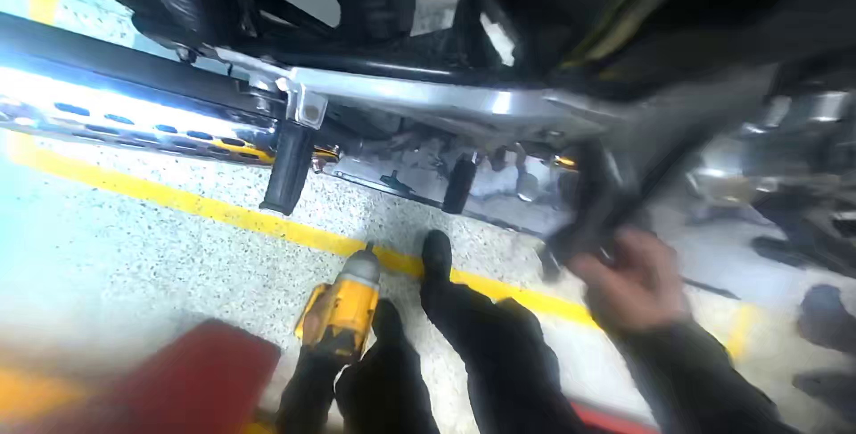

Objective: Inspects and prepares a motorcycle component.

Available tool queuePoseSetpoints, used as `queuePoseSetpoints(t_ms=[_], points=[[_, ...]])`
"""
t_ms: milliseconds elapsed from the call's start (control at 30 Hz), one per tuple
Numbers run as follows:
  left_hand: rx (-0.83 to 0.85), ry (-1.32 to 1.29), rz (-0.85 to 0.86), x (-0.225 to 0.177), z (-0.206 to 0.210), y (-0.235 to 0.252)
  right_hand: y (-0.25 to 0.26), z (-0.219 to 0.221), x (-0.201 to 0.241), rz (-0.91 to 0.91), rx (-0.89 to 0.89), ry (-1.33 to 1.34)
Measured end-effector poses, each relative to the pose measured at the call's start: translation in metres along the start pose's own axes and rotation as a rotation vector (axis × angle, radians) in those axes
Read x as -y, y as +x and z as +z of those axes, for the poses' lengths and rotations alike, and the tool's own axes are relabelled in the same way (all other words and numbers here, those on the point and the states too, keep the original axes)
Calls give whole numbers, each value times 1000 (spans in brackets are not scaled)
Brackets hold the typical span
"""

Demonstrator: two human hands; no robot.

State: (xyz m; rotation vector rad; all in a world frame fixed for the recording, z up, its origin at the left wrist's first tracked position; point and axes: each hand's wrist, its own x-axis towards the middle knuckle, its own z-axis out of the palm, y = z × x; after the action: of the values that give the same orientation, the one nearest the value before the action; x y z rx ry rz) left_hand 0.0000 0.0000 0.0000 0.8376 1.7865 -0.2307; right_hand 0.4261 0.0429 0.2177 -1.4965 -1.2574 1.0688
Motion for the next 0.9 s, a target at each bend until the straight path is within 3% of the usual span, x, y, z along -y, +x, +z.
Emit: queuePoseSetpoints(t_ms=[67,133,200,267,367,467,533,633,700,733,833,900], points=[[-140,322,325,-68,-12,13,-42,-9,-25,102,10,-33],[-248,541,597,-111,-23,47,-71,-17,-51,220,37,-28],[-311,664,769,-142,-29,97,-96,-37,-92,188,108,-57],[-366,786,878,-171,-34,148,-110,-51,-136,85,72,-91],[-459,991,925,-208,-41,209,-122,-61,-186,68,-93,-146],[-545,1066,908,-232,-46,249,-131,-60,-232,227,-394,-265],[-488,1068,812,-256,-47,245,-156,-91,-299,250,-301,-344],[-381,1155,640,-278,-44,235,-151,-81,-363,233,-400,-314],[-442,1238,725,-267,-54,263,-131,-74,-375,258,-397,-340],[-545,1191,889,-257,-62,290,-119,-75,-378,260,-371,-377],[-624,896,711,-276,-24,273,-92,-80,-380,168,-335,-542],[-619,807,665,-310,30,220,-76,-84,-390,38,-345,-649]])
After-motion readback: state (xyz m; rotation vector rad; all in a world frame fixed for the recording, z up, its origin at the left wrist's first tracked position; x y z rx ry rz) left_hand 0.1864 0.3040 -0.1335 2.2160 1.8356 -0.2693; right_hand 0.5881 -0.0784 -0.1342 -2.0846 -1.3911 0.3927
